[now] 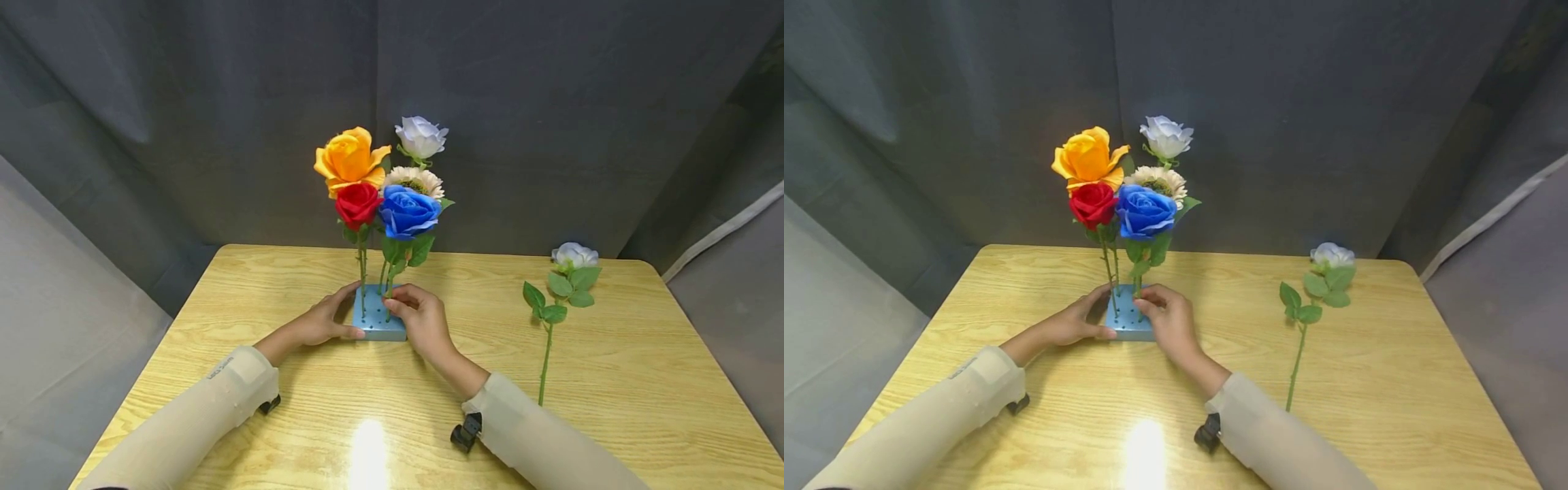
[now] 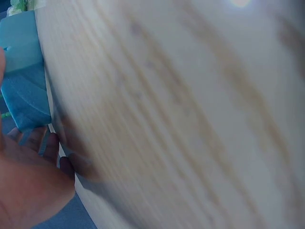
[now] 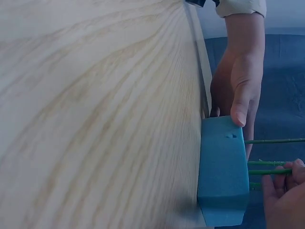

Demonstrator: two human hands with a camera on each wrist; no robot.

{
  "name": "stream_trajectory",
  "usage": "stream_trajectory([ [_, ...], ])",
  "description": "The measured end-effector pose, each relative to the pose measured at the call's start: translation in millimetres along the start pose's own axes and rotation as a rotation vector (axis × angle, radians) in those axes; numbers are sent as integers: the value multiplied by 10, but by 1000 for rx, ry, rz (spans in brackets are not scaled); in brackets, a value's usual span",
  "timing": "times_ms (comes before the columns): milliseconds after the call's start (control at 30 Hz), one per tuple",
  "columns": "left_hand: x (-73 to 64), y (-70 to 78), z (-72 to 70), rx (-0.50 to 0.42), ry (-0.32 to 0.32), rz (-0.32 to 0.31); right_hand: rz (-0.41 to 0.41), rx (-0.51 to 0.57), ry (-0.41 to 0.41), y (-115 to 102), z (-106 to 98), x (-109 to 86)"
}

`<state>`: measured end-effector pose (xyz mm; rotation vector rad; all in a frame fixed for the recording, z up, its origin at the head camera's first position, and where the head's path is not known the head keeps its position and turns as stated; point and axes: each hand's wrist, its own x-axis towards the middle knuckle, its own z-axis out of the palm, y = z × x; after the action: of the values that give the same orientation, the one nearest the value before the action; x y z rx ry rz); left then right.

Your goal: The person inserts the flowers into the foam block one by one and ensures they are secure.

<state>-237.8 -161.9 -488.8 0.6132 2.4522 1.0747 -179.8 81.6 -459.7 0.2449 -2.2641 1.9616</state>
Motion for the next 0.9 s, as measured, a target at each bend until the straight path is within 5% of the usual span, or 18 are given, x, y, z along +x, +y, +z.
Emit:
stream_trajectory([
  [333,-3,16,5,-8,-4,-2,-21,4,-4,59,16,28],
  [600,-1,10,2,6,-2,-4,-116,-74,-29,130,4,34],
  [900,-23,32,3,0,-2,-10,-121,-191,-62,209,-14,30],
])
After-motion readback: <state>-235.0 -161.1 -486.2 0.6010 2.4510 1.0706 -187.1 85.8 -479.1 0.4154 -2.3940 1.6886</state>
